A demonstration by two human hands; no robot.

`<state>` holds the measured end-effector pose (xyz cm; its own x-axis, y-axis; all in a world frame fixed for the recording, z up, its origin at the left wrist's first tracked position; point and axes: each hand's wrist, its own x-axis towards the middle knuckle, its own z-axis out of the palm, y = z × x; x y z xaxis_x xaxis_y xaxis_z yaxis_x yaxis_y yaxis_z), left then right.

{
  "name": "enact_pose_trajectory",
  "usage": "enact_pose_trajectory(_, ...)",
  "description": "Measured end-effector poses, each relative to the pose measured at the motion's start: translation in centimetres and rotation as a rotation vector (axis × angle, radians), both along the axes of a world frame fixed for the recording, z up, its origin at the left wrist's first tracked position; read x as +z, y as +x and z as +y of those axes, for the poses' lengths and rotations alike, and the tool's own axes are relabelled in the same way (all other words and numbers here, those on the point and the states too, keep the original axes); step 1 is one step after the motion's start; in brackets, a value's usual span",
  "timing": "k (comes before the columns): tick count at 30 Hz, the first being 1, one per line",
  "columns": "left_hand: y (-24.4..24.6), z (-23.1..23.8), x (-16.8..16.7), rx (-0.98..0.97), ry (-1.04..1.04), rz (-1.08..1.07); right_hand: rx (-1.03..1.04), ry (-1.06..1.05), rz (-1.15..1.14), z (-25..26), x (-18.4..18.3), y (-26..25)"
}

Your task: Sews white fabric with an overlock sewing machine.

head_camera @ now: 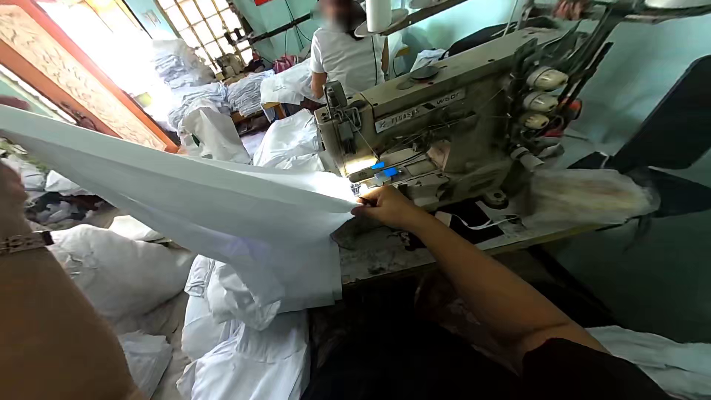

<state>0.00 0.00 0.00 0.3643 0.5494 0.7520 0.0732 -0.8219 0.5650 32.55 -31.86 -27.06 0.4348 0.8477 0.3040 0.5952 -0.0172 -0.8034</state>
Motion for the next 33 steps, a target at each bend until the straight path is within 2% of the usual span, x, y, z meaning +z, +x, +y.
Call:
enact_pose_trajectory(2,1.8,0.6,0.1,0.144,-0.082,0.045,0.031,-0.021,0.064,-0.7,-0.9,-0.2)
enact_pose_trajectory(3,2.1,1.7,-0.3,0.169,-0.040,0.076,0.043,-0.037,0.078,-1.0,-1.3,-0.4)
enact_pose_trajectory(6,2.7,1.0,-1.1,0.147,0.067,0.224,0.077,-0.034,0.087,-1.8,-1.8,-0.9)
enact_pose_trajectory(10,3.3,-2.9,-2.3,0.089,0.173,0.241,0.084,0.003,0.148,-2.0,-2.9,-1.3)
enact_pose_trajectory(16,1.7,-1.5,-5.2,0.087,0.313,0.328,0.040,0.051,0.156,-1.9,-3.4,-1.9)
enact_pose_trajectory(19,2.7,-3.8,-5.3,0.045,0.386,0.344,0.029,0.066,0.144,-1.9,-3.7,-2.0)
enact_pose_trajectory(26,4.3,-10.1,-6.6,0.103,0.556,0.409,0.018,0.079,0.137,-2.0,-3.8,-2.1)
enact_pose_trajectory(29,4.9,-11.2,-7.3,0.110,0.570,0.451,0.022,0.065,0.122,-2.0,-3.8,-2.1)
enact_pose_trajectory(33,5.6,-11.9,-8.5,0.120,0.490,0.458,0.021,0.095,0.102,-2.0,-3.9,-2.1)
